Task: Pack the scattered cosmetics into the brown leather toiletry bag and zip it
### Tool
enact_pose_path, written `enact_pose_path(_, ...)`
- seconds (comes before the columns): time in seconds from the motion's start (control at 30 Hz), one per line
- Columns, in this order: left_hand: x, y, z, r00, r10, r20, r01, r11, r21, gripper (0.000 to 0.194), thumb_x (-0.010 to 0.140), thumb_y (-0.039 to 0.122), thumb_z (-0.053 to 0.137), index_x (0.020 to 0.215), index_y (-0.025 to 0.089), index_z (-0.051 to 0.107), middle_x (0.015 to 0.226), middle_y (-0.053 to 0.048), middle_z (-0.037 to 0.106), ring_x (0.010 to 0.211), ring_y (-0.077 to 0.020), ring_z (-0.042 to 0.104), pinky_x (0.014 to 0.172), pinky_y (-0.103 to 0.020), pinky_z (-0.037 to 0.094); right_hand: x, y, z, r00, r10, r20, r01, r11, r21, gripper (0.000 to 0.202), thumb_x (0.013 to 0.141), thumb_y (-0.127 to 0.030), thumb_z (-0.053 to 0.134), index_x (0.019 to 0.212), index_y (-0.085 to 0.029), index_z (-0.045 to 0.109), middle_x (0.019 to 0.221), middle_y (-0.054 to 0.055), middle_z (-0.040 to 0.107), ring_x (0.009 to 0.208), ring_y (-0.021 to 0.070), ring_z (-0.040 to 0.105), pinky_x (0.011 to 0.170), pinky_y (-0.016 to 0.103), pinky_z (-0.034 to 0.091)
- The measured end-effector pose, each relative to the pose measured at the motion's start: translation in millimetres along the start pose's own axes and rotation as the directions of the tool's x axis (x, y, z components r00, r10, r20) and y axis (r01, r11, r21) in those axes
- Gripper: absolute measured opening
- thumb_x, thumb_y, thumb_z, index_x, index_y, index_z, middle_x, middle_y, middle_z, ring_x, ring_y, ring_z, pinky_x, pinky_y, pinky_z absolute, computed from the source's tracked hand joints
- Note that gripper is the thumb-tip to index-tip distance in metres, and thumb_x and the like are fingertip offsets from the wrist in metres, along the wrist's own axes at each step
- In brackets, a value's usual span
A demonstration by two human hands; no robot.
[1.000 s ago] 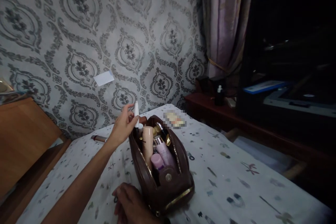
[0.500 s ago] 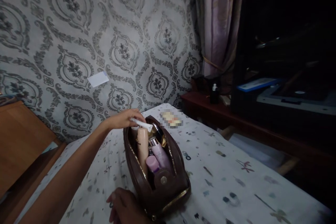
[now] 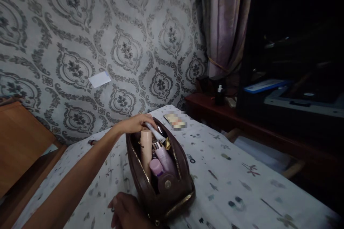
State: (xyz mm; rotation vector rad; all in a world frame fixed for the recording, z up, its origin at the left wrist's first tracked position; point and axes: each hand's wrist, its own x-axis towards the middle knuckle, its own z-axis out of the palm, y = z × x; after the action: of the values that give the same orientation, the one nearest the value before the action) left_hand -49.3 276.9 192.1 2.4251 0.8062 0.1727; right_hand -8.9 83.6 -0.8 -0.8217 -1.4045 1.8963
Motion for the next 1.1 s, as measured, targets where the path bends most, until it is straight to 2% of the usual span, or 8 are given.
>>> enact_pose_path(0.17, -2, -7, 3.1, 0.995, -0.052, -0.087, 0.038, 0.987, -0.153, 0.018, 0.076, 0.014, 0.07, 0.093, 0.016, 0.075, 0.099, -0.006, 0.065, 0.096, -0.0178, 0.061, 0.085, -0.026, 0.048, -2, -6, 0, 1.0, 0.028, -0.012, -0.028, 0.999, -0.016, 0.028, 0.099, -0.04, 0.045, 0.098, -0.02, 0.065, 0.059, -0.006, 0.051, 0.046, 0.008, 0.045, 0.048, 0.019, 0.032)
enact_pose_path(0.33, -8, -12, 0.4, 0.976, -0.162, -0.147, 0.091, 0.912, -0.401, 0.024, 0.07, 0.018, 0.077, 0.093, 0.014, 0.071, 0.092, -0.004, 0.07, 0.085, -0.0141, 0.063, 0.081, -0.025, 0.048, -2, -14, 2, 0.996, 0.078, -0.036, -0.08, 0.995, -0.054, 0.025, 0.1, -0.03, 0.043, 0.094, -0.02, 0.065, 0.058, -0.006, 0.05, 0.043, 0.0076, 0.043, 0.05, 0.02, 0.033)
enact_pose_path(0.5, -9, -13, -0.5, 0.944, -0.242, -0.224, 0.102, 0.86, -0.5, 0.026, 0.067, 0.022, 0.082, 0.087, 0.013, 0.07, 0.079, -0.001, 0.07, 0.073, -0.0114, 0.063, 0.074, -0.024, 0.048, -6, -26, -1, 0.992, 0.124, -0.011, -0.124, 0.99, -0.063, 0.025, 0.1, -0.026, 0.041, 0.094, -0.019, 0.064, 0.058, -0.007, 0.049, 0.043, 0.0077, 0.041, 0.047, 0.02, 0.031)
enact_pose_path(0.6, -6, -11, 1.6, 0.936, -0.276, -0.22, 0.128, 0.846, -0.517, 0.029, 0.064, 0.021, 0.084, 0.087, 0.013, 0.07, 0.076, 0.001, 0.07, 0.07, -0.0101, 0.063, 0.07, -0.022, 0.047, -6, -26, -2, 0.996, 0.084, 0.037, -0.082, 0.995, -0.06, 0.025, 0.1, -0.027, 0.04, 0.095, -0.018, 0.063, 0.059, -0.006, 0.049, 0.043, 0.0081, 0.042, 0.046, 0.02, 0.032)
enact_pose_path(0.77, -2, -5, 2.6, 0.922, -0.312, -0.229, 0.138, 0.817, -0.56, 0.033, 0.061, 0.024, 0.087, 0.087, 0.013, 0.07, 0.076, 0.001, 0.07, 0.066, -0.0104, 0.065, 0.066, -0.022, 0.05, -2, -17, 0, 0.999, 0.053, 0.011, -0.053, 0.998, -0.038, 0.027, 0.101, -0.035, 0.042, 0.093, -0.018, 0.062, 0.061, -0.006, 0.05, 0.042, 0.007, 0.041, 0.042, 0.02, 0.029)
enact_pose_path(0.87, -1, -2, 0.5, 0.92, -0.337, -0.199, 0.176, 0.81, -0.56, 0.034, 0.062, 0.029, 0.087, 0.086, 0.013, 0.07, 0.073, 0.0, 0.071, 0.063, -0.0113, 0.066, 0.062, -0.023, 0.05, -3, -18, -2, 0.997, 0.034, 0.064, -0.032, 0.999, -0.03, 0.028, 0.1, -0.039, 0.043, 0.096, -0.018, 0.061, 0.063, -0.005, 0.051, 0.043, 0.0068, 0.042, 0.042, 0.019, 0.029)
enact_pose_path(1.0, -1, -2, -1.4, 0.912, -0.366, -0.188, 0.251, 0.856, -0.452, 0.03, 0.069, 0.037, 0.082, 0.079, 0.013, 0.069, 0.062, 0.001, 0.067, 0.055, -0.0102, 0.061, 0.054, -0.021, 0.045, -5, -23, -6, 0.992, 0.049, 0.112, -0.047, 0.999, -0.026, 0.031, 0.1, -0.043, 0.042, 0.097, -0.017, 0.059, 0.063, -0.006, 0.049, 0.043, 0.0069, 0.041, 0.042, 0.019, 0.03)
enact_pose_path(1.1, 0, -4, -1.5, 0.912, -0.366, -0.185, 0.283, 0.888, -0.361, 0.034, 0.069, 0.044, 0.08, 0.072, 0.013, 0.068, 0.058, 0.001, 0.063, 0.052, -0.0094, 0.056, 0.05, -0.02, 0.041, -4, -22, -6, 0.993, 0.021, 0.117, -0.017, 0.999, -0.034, 0.037, 0.099, -0.05, 0.042, 0.096, -0.017, 0.058, 0.062, -0.005, 0.05, 0.044, 0.0071, 0.042, 0.043, 0.019, 0.031)
